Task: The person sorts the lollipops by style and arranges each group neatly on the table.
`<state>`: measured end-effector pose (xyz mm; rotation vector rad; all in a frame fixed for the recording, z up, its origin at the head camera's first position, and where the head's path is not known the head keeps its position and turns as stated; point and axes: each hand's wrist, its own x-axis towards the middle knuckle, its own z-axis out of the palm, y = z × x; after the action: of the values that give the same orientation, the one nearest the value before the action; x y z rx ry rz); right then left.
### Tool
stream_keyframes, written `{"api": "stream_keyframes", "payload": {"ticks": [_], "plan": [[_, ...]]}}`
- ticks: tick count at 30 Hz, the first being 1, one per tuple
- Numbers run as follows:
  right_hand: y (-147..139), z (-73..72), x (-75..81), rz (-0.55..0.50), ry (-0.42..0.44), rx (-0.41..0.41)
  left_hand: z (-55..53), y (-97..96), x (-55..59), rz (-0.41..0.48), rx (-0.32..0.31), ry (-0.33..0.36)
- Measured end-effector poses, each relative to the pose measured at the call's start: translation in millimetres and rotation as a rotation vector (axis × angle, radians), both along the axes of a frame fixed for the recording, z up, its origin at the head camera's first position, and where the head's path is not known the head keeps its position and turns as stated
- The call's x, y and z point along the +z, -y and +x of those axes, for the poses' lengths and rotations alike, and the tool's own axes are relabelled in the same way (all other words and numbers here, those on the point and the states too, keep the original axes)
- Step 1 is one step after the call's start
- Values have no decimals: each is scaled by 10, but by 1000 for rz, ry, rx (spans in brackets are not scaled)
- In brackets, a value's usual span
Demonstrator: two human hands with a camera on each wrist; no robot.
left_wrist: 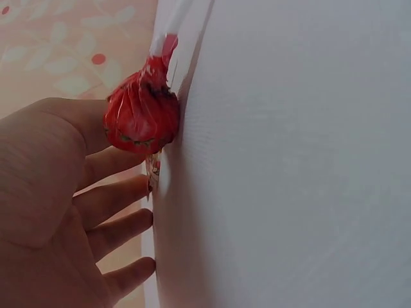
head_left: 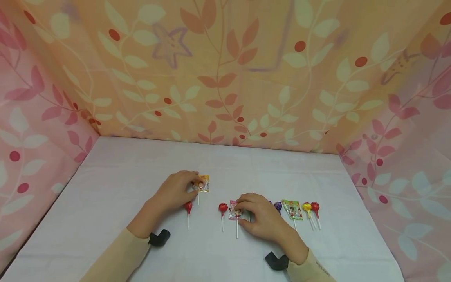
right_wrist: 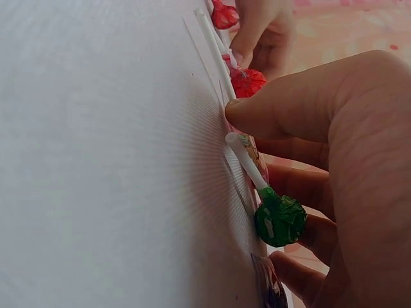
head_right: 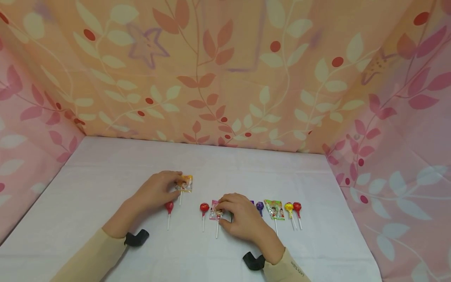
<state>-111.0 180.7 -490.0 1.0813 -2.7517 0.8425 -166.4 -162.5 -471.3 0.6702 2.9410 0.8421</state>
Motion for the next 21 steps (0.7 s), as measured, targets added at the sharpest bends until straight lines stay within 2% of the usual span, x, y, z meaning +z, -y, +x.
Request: {"api": "stream_keyframes", "payload": {"ticks": [3,9,21], "plan": [[1,-6,-10,-3,-16,7,-19,25,10,10,10,8],[-5,-15,-8,-2,3,9,-60,67,15,9,31,31],[-14,-24,-21,-13,4,15,-162,155,-67,21,30,27]]}}
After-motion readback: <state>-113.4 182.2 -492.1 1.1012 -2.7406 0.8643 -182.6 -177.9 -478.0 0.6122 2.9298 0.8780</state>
